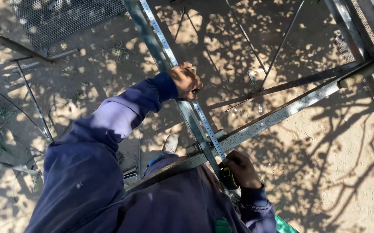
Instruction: Fabricating a metal frame by measuring, marking, and grinding metal components.
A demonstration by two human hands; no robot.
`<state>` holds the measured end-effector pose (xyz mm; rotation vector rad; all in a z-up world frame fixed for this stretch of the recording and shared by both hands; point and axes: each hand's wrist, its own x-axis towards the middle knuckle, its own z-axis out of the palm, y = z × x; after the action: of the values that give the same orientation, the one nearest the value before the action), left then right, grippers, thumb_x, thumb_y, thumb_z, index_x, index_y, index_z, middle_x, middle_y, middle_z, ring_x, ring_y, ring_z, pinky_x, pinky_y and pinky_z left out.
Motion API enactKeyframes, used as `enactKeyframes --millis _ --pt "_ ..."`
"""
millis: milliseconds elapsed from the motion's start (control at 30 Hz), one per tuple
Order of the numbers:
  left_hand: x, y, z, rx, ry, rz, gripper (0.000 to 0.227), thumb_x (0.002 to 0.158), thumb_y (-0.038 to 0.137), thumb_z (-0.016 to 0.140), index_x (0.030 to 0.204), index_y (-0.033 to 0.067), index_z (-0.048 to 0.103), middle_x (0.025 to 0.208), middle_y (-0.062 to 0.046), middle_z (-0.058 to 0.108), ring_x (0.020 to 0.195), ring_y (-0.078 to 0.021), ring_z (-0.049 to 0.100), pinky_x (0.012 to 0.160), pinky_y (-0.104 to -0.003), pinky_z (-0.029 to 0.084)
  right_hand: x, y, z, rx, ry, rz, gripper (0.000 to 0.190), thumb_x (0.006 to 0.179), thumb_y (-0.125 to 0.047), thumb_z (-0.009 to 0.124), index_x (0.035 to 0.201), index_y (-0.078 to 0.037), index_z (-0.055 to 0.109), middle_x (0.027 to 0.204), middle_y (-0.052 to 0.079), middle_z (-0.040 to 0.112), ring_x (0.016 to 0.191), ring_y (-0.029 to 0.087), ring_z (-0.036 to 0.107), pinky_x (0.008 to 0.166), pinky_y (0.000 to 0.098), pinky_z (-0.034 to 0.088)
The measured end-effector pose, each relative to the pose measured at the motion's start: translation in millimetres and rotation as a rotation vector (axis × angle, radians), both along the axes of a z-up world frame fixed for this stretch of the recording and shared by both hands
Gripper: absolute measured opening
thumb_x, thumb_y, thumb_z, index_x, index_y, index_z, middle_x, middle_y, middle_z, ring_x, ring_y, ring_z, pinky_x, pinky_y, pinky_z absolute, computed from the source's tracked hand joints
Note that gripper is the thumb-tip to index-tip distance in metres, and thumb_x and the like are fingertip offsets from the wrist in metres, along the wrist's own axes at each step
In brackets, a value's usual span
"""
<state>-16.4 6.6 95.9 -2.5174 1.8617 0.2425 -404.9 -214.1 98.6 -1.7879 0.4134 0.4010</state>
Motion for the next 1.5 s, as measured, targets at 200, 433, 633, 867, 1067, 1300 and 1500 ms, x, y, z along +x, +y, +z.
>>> enactKeyframes --millis 200,433,633,867,1067,1300,1500 --pt "1 0 14 0.008 0.081 -0.008 0.061 0.083 0.083 0.062 0.094 0.0242 0.072 0.107 0.005 0.073 0.118 -0.0251 0.064 0.119 -0.054 0.032 14 25 54 0.005 0.014 -0.096 0.011 0.087 -0.005 0.069 0.095 -0.008 0.076 0.076 0.004 0.074 0.073 0.014 0.065 0.073 0.033 0.051" --pt "-4 9 19 -0.025 -0.077 -0.039 0.059 0.085 0.083 0.06 0.099 0.0276 0.073 0.102 0.004 0.074 0.113 -0.022 0.068 0.119 -0.049 0.034 17 37 67 0.062 -0.004 -0.155 0.005 0.087 -0.003 0.071 0.09 -0.004 0.074 0.073 0.004 0.07 0.072 0.013 0.061 0.072 0.0316 0.049" --pt "9 15 -15 -0.107 -0.036 -0.045 0.056 0.085 0.079 0.065 0.099 0.025 0.074 0.099 0.002 0.075 0.109 -0.0225 0.069 0.118 -0.048 0.036 18 34 52 0.118 -0.025 -0.194 0.005 0.088 -0.001 0.069 0.09 -0.002 0.074 0.073 0.007 0.072 0.071 0.015 0.063 0.071 0.0322 0.049" --pt "-9 17 -8 -0.08 -0.179 -0.067 0.091 0.08 0.098 0.034 0.105 0.0206 0.075 0.104 -0.008 0.071 0.111 -0.0319 0.065 0.107 -0.053 0.044 18 27 57 -0.069 0.041 -0.089 0.013 0.089 -0.015 0.071 0.098 -0.007 0.076 0.086 0.019 0.077 0.083 0.03 0.072 0.08 0.0452 0.053" --pt "-31 3 84 0.114 -0.024 -0.309 0.048 0.093 0.06 0.06 0.082 0.0132 0.067 0.085 -0.004 0.067 0.086 -0.0291 0.068 0.075 -0.047 0.053 26 16 60 0.155 -0.123 0.044 0.011 0.099 -0.016 0.066 0.092 -0.009 0.063 0.081 -0.001 0.063 0.079 0.007 0.055 0.069 0.0271 0.043" --pt "-47 9 85 0.033 0.09 -0.388 0.032 0.1 0.044 0.064 0.092 0.0153 0.074 0.089 -0.005 0.074 0.087 -0.0281 0.073 0.066 -0.044 0.057 35 31 91 -0.014 0.017 0.004 0.006 0.093 -0.012 0.067 0.088 -0.011 0.065 0.072 -0.003 0.055 0.069 0.008 0.046 0.061 0.0293 0.038" --pt "-38 11 80 0.119 0.394 -0.41 0.025 0.105 0.028 0.066 0.106 0.0048 0.073 0.1 -0.013 0.074 0.09 -0.0332 0.071 0.074 -0.046 0.055 42 32 102 0.064 -0.007 0.022 0.006 0.097 -0.007 0.062 0.095 -0.007 0.068 0.085 0.001 0.072 0.078 0.009 0.065 0.069 0.0257 0.05"
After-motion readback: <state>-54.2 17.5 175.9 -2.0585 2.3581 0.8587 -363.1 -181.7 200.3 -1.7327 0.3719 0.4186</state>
